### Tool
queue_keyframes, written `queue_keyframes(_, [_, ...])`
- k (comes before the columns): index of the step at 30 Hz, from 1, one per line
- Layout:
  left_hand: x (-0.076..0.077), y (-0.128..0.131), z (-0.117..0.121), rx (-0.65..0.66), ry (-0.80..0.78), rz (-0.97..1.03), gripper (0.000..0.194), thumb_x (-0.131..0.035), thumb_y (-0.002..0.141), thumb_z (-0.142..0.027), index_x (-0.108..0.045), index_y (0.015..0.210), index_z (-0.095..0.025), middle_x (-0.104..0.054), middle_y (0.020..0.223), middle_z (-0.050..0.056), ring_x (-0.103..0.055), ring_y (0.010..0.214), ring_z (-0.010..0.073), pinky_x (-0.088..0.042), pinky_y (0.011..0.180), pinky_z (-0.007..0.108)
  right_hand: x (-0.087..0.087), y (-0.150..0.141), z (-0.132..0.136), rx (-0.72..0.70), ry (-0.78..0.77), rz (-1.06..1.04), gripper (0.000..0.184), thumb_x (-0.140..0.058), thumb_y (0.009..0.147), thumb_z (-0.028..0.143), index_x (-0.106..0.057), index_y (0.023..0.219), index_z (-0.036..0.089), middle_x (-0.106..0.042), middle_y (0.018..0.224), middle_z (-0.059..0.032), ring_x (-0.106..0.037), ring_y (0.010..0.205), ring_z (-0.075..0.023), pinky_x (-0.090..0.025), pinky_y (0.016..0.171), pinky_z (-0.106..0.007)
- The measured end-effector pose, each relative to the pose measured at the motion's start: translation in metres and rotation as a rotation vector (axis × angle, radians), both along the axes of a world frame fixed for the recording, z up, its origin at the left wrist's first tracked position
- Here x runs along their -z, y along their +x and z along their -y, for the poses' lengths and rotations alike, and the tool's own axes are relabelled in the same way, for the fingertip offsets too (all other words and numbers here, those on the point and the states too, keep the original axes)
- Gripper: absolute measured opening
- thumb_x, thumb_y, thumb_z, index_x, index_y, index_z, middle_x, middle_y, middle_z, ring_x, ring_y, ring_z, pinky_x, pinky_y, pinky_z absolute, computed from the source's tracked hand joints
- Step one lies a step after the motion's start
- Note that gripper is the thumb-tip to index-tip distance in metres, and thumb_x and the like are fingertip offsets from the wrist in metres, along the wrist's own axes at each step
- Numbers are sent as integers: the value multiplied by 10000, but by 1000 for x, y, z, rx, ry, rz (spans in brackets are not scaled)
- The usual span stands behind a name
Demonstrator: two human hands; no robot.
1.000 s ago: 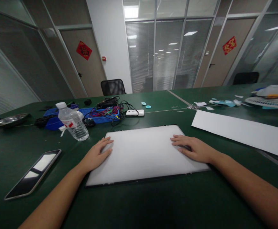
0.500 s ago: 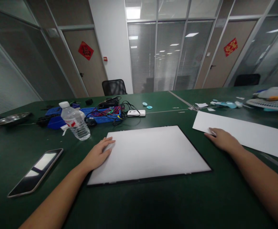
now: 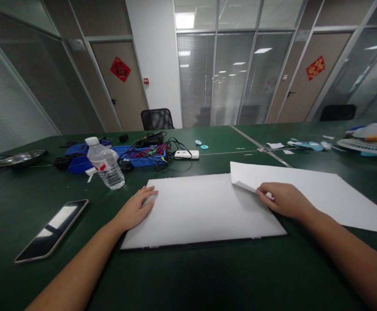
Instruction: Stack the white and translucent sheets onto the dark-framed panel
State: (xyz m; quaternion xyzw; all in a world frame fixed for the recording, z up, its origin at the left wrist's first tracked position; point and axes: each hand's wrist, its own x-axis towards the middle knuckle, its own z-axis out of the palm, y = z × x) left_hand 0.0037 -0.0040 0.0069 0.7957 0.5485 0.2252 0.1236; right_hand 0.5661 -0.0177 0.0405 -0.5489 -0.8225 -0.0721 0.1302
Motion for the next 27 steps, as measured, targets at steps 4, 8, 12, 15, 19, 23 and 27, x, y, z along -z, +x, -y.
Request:
queue_keyframes(4, [0, 0, 0, -8, 4, -1, 688, -507, 977, -668, -703, 1434, -192, -565, 1630, 149, -419, 1585, 385, -290, 1317, 608, -5, -32, 15, -461, -77, -162, 337, -515, 1033, 477, -766, 1039, 252, -786, 1045, -65, -730, 917, -201, -558, 826, -346])
queue_keyframes(8, [1, 0, 0, -3, 0, -13, 671, -506, 982, -639, -694, 1445, -191, -554, 1641, 142, -407, 1592, 384, -287, 1318, 609, 0, -25, 3, -257, -19, -229, 389, -487, 1036, 524, -779, 1097, 275, -790, 1125, -57, -740, 971, -230, -575, 858, -377])
queue_keyframes(12, [1, -1, 0, -3, 4, -28, 651, -512, 984, -614, -689, 1450, -195, -562, 1637, 134, -410, 1592, 378, -288, 1318, 604, 10, 23, -18, 284, 0, -143, 500, -432, 1030, 586, -787, 1169, 263, -757, 1274, -88, -711, 1110, -314, -549, 996, -491])
queue_keyframes(15, [1, -1, 0, 1, -1, -34, 661, -500, 988, -609, -686, 1454, -178, -556, 1639, 145, -400, 1598, 374, -283, 1321, 597, 17, 64, -26, 525, 7, -99, 653, -422, 1016, 627, -726, 1344, 151, -683, 1383, -222, -638, 1250, -437, -494, 1048, -600])
queue_keyframes(19, [2, -1, -1, -5, 3, -8, 682, -521, 974, -643, -694, 1444, -181, -566, 1630, 148, -402, 1594, 384, -277, 1321, 601, 27, 93, -26, 751, -80, -98, 808, -416, 977, 738, -697, 1369, 90, -637, 1367, -342, -614, 1245, -533, -491, 974, -691])
queue_keyframes(23, [2, 0, -1, -9, 12, 17, 698, -538, 963, -683, -709, 1425, -189, -582, 1615, 151, -423, 1580, 392, -287, 1316, 600, 31, 80, -24, 669, -115, -104, 786, -353, 979, 775, -767, 1185, 140, -682, 1301, -303, -648, 1192, -506, -500, 952, -711])
queue_keyframes(27, [1, 1, 0, -11, 12, 32, 727, -508, 971, -728, -718, 1411, -189, -582, 1613, 158, -427, 1579, 389, -281, 1317, 604, 27, 39, -21, 475, -113, -130, 725, -355, 1007, 754, -782, 1209, 204, -732, 1300, -185, -673, 1215, -398, -514, 1045, -605])
